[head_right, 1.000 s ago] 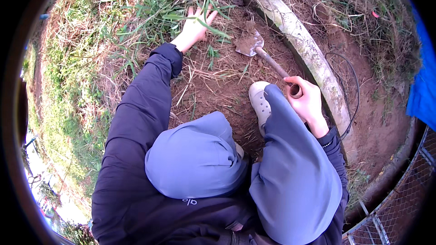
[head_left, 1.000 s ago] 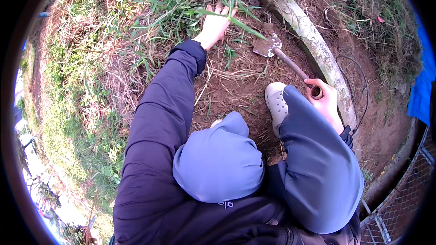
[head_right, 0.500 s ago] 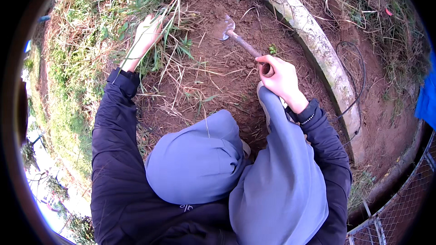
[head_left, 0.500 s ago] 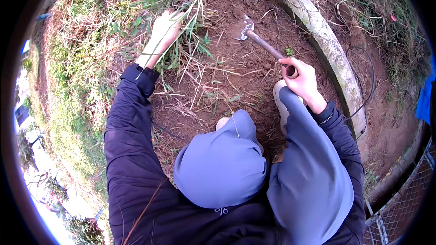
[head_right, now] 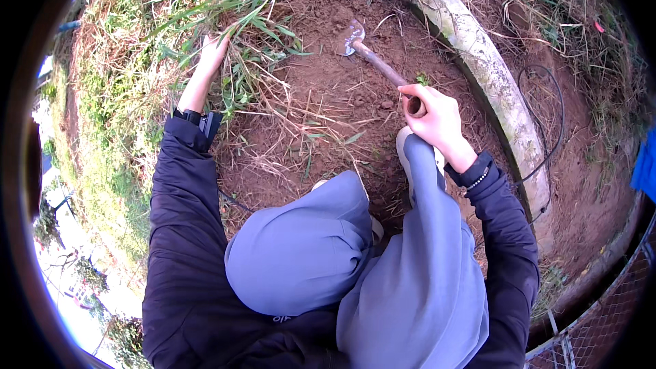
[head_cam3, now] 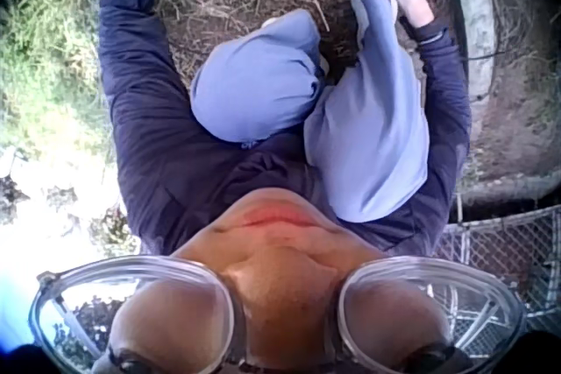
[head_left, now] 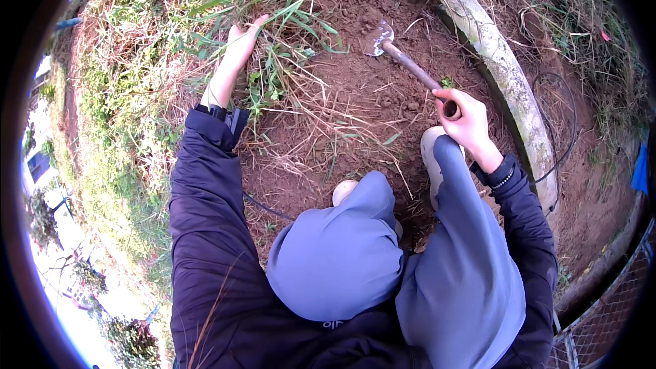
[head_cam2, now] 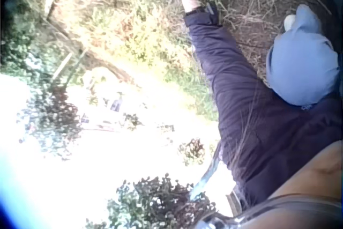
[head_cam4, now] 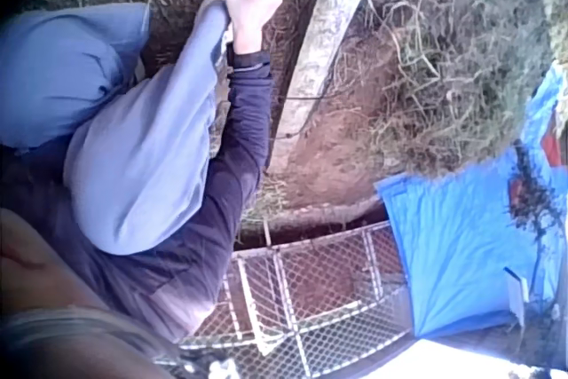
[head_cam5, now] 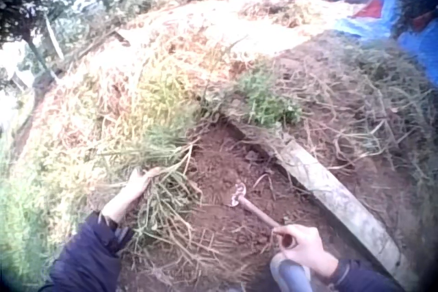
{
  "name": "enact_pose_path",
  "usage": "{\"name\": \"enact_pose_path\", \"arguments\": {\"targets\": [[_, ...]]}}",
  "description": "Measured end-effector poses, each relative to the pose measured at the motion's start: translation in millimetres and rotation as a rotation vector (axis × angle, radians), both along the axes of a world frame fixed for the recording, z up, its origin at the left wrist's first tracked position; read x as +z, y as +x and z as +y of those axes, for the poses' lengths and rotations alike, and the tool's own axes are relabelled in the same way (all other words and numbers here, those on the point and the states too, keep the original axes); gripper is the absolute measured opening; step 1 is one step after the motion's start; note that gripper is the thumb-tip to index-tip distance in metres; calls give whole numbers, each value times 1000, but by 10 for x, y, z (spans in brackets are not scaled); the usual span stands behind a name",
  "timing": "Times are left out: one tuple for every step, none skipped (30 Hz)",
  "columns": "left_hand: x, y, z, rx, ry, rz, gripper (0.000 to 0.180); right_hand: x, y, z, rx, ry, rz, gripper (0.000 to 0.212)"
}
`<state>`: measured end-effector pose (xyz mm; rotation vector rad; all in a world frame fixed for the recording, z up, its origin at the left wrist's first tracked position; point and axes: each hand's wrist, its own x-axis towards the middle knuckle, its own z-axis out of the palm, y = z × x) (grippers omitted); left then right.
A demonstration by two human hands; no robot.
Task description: The person pulls grass and weeds from the soil by hand and with a small hand shovel.
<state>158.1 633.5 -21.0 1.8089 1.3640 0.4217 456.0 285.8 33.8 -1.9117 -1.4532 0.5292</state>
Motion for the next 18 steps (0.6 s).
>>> {"name": "enact_pose_path", "arguments": {"targets": [[193, 248, -183, 20, -88, -138, 46, -73, -29, 155, -18, -4, -14, 21], [152, 200, -138, 95, -153, -233, 45, -171, -151, 422, -5, 51, -24, 20], [119, 145, -107, 166, -225, -322, 44, -267, -292, 648, 3, 98, -29, 20], [299, 248, -157, 136, -238, -247, 40, -283, -358, 756, -17, 80, -15, 20], [314, 303, -172, 177, -348, -329, 37, -282, -382, 797, -37, 61, -2, 20], [338, 172, -91, 209, -411, -356, 37, -169, -416, 813, -20, -6, 78, 19], [322, 107, -43, 231, -483, -393, 37, -167, -389, 781, -73, -11, 236, 19], [273, 67, -31, 221, -412, -376, 37, -137, -316, 727, -70, 10, 250, 19], [255, 60, -69, 167, -312, -337, 40, -81, -241, 661, -71, 27, 261, 19], [232, 46, -73, 174, -281, -290, 43, -17, -189, 564, -72, 5, 237, 19], [217, 21, -69, 182, -250, -243, 45, 39, -137, 466, -71, -17, 212, 19], [239, 47, -93, 141, -244, -234, 49, 71, -61, 362, -60, -5, 165, 18], [315, 123, -191, 132, -167, -245, 52, 94, -15, 300, -90, -60, 147, 18], [260, 99, -199, 106, -167, -178, 53, 74, -1, 332, -65, -1, 109, 19], [232, 118, -183, 74, -161, -120, 54, 79, 54, 405, -45, 64, 64, 19], [257, 281, -349, 152, -50, -306, 53, 41, 65, 575, -41, 57, 39, 18], [213, 304, -363, 265, 68, -246, 50, 13, -12, 850, -25, 57, 24, 16], [127, 282, -354, 264, 44, -235, 47, -31, -124, 1109, -38, 36, 32, 16]]}}
